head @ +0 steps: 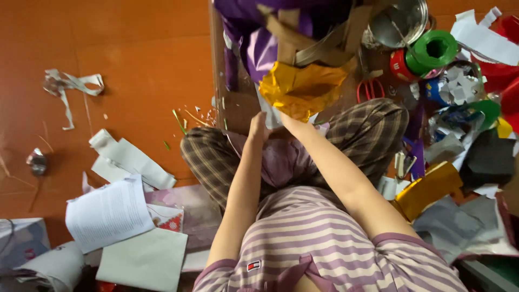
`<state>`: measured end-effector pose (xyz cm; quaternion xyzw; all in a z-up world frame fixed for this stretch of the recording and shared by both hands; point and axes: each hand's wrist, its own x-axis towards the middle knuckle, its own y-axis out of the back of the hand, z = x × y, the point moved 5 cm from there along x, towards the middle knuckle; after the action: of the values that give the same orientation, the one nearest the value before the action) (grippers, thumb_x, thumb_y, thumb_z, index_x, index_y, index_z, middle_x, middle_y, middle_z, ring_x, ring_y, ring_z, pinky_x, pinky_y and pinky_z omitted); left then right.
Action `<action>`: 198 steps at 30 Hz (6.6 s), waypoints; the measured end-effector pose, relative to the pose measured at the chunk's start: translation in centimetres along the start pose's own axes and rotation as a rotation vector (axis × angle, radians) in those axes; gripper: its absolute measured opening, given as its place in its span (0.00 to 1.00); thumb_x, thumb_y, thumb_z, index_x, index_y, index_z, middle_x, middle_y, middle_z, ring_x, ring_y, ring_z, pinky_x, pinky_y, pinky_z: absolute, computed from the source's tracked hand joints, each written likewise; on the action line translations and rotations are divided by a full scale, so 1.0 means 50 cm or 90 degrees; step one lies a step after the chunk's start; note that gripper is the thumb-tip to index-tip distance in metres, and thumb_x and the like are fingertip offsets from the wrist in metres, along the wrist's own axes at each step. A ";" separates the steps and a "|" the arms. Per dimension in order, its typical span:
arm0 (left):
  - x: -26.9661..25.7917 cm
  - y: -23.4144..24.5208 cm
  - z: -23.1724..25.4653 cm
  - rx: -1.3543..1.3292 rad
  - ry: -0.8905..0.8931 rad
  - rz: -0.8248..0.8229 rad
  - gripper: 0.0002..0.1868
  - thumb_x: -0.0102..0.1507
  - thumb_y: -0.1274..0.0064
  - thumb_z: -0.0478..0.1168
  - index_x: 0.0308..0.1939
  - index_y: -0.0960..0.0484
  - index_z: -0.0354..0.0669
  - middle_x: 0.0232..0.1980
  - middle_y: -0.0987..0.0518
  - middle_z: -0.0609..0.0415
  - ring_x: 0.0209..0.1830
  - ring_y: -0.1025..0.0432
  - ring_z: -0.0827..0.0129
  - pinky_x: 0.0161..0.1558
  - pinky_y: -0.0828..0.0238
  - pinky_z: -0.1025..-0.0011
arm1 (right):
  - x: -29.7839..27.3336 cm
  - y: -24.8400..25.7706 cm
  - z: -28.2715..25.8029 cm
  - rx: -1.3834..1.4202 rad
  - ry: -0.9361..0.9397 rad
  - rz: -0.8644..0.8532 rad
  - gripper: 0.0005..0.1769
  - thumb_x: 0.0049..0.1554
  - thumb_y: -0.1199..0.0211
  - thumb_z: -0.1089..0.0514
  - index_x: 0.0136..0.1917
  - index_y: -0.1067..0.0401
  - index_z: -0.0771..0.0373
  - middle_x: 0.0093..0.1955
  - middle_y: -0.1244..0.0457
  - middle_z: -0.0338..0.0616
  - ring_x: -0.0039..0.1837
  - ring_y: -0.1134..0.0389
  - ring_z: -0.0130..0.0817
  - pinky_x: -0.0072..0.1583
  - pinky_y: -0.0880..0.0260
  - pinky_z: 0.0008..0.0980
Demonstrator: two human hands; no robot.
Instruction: Decorating a horse-shaped figure with purple tape and paper by cutting and sticking pieces.
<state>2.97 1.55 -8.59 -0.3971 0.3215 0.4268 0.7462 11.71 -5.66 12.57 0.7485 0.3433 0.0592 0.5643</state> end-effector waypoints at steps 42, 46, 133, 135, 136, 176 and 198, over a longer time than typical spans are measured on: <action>0.104 0.057 -0.073 0.000 -0.081 -0.072 0.37 0.62 0.36 0.56 0.65 0.25 0.31 0.67 0.33 0.25 0.68 0.37 0.30 0.57 0.40 0.23 | -0.239 -0.203 0.274 -0.122 0.042 -0.064 0.20 0.61 0.51 0.46 0.62 0.30 0.22 0.47 0.34 0.31 0.44 0.25 0.47 0.45 0.22 0.48; 0.078 0.042 -0.057 -0.074 0.020 -0.197 0.26 0.67 0.52 0.47 0.61 0.27 0.29 0.58 0.25 0.34 0.52 0.28 0.44 0.48 0.26 0.47 | -0.182 -0.141 0.270 -0.120 -0.018 -0.148 0.22 0.60 0.51 0.57 0.65 0.27 0.43 0.46 0.29 0.49 0.50 0.25 0.57 0.52 0.24 0.55; -0.857 -0.400 0.714 0.033 -1.070 -0.331 0.20 0.76 0.65 0.46 0.33 0.30 0.41 0.44 0.25 0.48 0.46 0.32 0.70 0.53 0.36 0.72 | -0.104 0.706 -0.237 0.947 0.667 0.279 0.08 0.71 0.54 0.59 0.48 0.38 0.57 0.63 0.47 0.41 0.61 0.46 0.28 0.61 0.46 0.27; -0.838 -0.401 0.718 0.047 -1.077 -0.326 0.20 0.76 0.65 0.47 0.33 0.30 0.41 0.47 0.24 0.46 0.46 0.32 0.70 0.52 0.36 0.71 | -0.100 0.698 -0.236 0.979 0.605 0.356 0.10 0.69 0.55 0.64 0.46 0.38 0.57 0.40 0.41 0.36 0.39 0.44 0.20 0.46 0.47 0.22; -0.832 -0.401 0.720 0.032 -1.062 -0.326 0.20 0.76 0.64 0.46 0.32 0.31 0.43 0.47 0.23 0.47 0.43 0.34 0.73 0.48 0.39 0.74 | -0.064 0.674 -0.220 0.982 0.595 0.352 0.10 0.69 0.55 0.64 0.45 0.37 0.57 0.40 0.40 0.36 0.38 0.44 0.20 0.46 0.46 0.22; -0.442 -0.361 0.589 -0.545 -0.392 -0.704 0.46 0.69 0.53 0.69 0.79 0.42 0.40 0.77 0.40 0.36 0.79 0.48 0.43 0.80 0.66 0.41 | -0.062 0.543 -0.257 1.110 0.814 0.201 0.46 0.67 0.66 0.21 0.87 0.57 0.48 0.89 0.60 0.43 0.91 0.62 0.46 0.89 0.66 0.55; -0.067 -0.076 -0.038 0.630 -0.449 -0.052 0.14 0.64 0.40 0.50 0.52 0.19 0.55 0.49 0.18 0.52 0.53 0.22 0.58 0.54 0.26 0.59 | 0.196 0.113 0.457 -0.019 0.214 0.393 0.09 0.62 0.41 0.59 0.41 0.24 0.57 0.44 0.34 0.44 0.49 0.32 0.45 0.53 0.31 0.42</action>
<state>4.65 -2.61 -5.56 0.1500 0.2000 0.3037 0.9194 32.56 -19.07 6.50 0.7886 0.1879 0.3547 0.4658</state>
